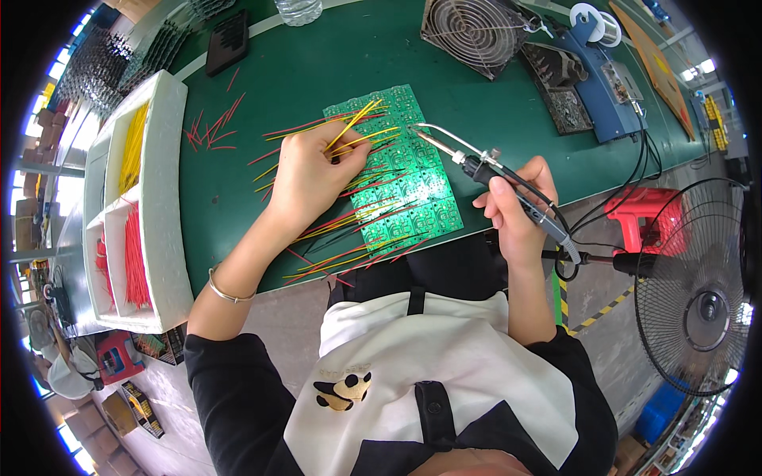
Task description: The person solders wires onto a circuit board, taking wires from a divided storage box, positioning them on the board, and attaching them with a soldering iron.
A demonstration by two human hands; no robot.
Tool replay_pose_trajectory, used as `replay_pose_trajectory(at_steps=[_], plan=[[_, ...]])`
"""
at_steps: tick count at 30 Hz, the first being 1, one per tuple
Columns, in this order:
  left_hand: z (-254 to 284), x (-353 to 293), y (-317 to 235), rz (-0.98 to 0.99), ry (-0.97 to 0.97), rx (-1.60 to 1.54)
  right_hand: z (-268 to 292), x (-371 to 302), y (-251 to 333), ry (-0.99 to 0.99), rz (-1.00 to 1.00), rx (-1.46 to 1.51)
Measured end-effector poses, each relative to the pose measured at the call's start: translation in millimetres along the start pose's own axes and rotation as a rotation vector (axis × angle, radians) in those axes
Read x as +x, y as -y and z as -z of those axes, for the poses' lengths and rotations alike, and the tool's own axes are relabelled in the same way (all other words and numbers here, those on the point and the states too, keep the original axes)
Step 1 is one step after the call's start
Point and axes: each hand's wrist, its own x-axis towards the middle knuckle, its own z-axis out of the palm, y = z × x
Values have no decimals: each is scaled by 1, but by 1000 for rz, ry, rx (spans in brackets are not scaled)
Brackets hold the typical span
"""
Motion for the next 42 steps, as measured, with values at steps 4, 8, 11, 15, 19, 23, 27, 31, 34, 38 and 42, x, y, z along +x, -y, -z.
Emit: replay_pose_trajectory(at_steps=[4, 8, 11, 15, 19, 23, 27, 31, 34, 38, 42], plan=[[0, 0, -1, -2, -1, 15, 1, 2, 0, -23, 8, 74], [-1, -1, 1, -16, -5, 44, 1, 1, 1, -44, 24, 107], [0, -1, 1, -26, 4, 43, 1, 1, 1, -45, 27, 108], [2, -2, 1, -43, 17, 40, -1, 0, 1, -37, 36, 94], [19, 4, -6, -177, -78, 186, 0, 1, 0, -39, 50, 89], [49, 11, -16, -138, -293, 513, 0, 2, 1, -42, 46, 118], [56, 10, -22, -177, -407, 532, -2, 2, 3, -74, 41, 139], [19, -17, -40, -426, 214, 172, -4, 3, 2, -141, 25, 109], [0, -29, -38, -536, 301, 227, -4, 3, 1, -178, 18, 100], [-2, -25, -28, -486, 260, 275, -5, 2, 2, -172, 31, 78], [6, -11, -19, -446, 201, 271, -4, 3, -1, -166, 40, 79]])
